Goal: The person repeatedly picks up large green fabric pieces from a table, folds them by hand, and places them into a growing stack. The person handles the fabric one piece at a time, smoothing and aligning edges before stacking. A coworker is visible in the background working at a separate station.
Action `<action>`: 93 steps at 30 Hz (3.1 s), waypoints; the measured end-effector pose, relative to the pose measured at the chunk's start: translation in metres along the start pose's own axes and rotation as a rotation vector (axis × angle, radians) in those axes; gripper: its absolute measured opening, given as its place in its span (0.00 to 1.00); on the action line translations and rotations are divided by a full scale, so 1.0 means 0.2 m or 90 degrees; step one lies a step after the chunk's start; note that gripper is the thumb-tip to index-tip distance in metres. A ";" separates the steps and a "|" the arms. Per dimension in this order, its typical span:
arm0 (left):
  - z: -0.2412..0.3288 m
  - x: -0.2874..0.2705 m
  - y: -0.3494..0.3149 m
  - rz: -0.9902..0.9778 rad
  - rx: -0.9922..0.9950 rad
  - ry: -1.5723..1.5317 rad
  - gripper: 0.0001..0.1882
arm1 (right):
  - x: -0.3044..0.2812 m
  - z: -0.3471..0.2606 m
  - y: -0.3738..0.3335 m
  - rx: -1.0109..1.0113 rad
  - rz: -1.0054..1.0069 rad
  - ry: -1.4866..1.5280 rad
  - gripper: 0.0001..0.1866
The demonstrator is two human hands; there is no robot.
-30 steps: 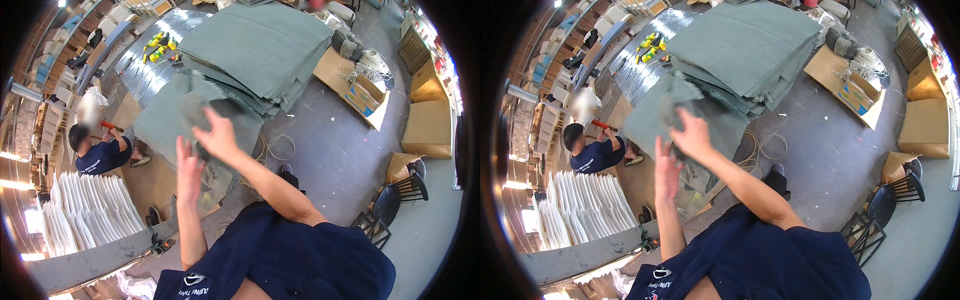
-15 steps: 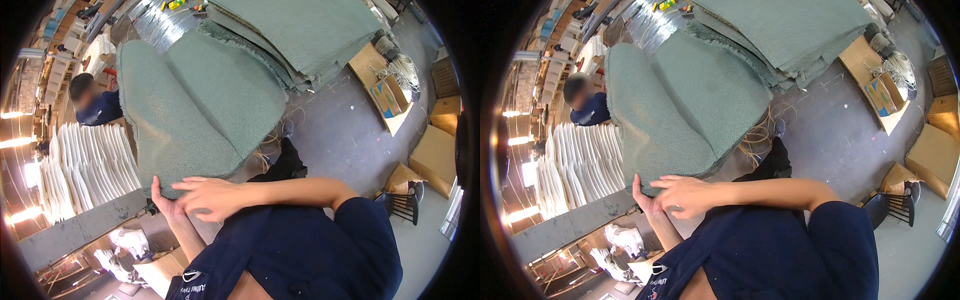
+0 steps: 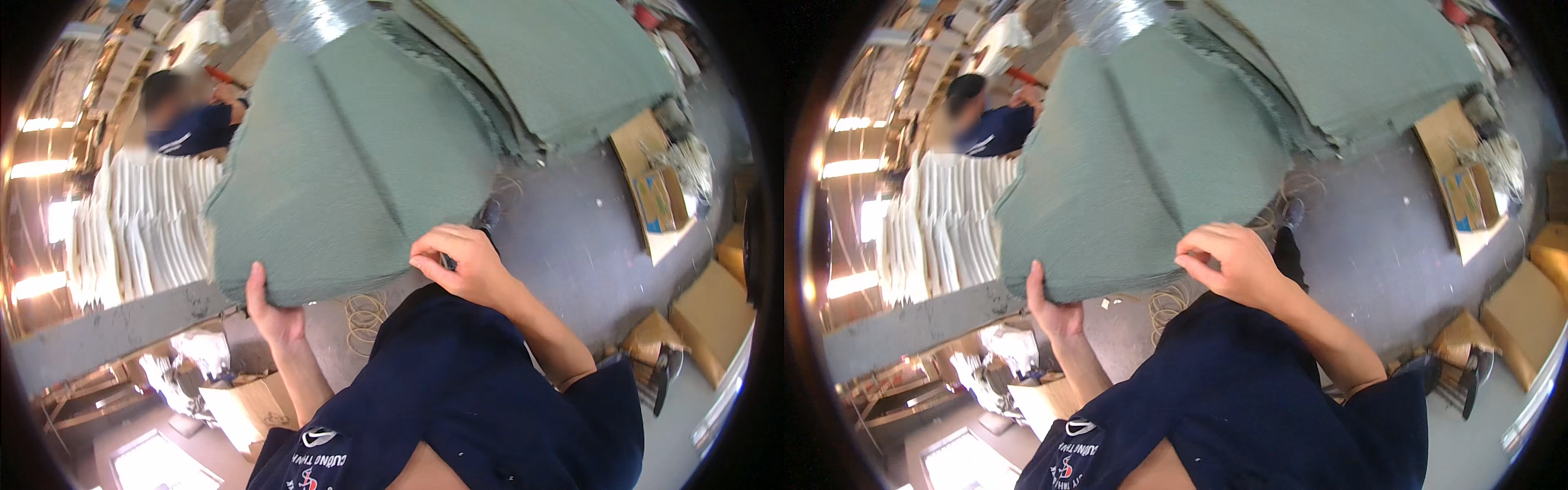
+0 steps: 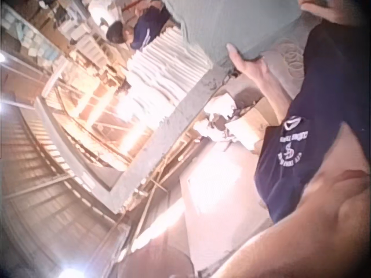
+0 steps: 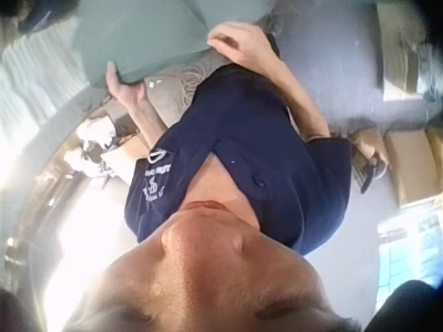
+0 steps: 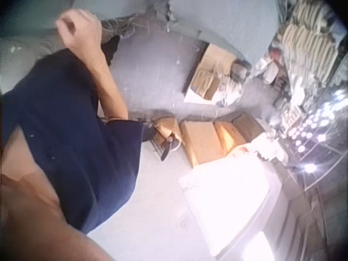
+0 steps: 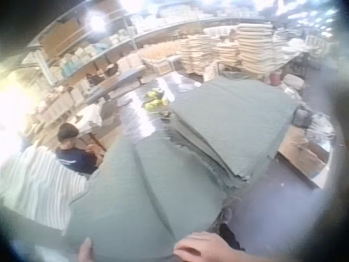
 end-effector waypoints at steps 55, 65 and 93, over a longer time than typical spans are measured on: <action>0.24 -0.45 -0.06 0.127 0.025 -0.280 0.26 | -0.10 1.27 -0.07 0.052 0.308 1.216 0.39; -0.27 -0.74 -0.12 0.181 -0.103 -0.277 0.26 | -0.05 1.11 -0.14 0.179 0.482 1.143 0.45; 1.72 -0.48 -0.79 0.309 0.784 -0.117 0.24 | -0.71 -2.14 0.28 -0.638 0.048 0.690 0.15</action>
Point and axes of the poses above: each hand's wrist, its own y-axis towards the middle knuckle, its own x-axis out of the palm, z = x × y, the point moved 10 cm from there along y, towards the middle knuckle, and after that the axes turned 10 degrees about y, right-handed, at the moved point
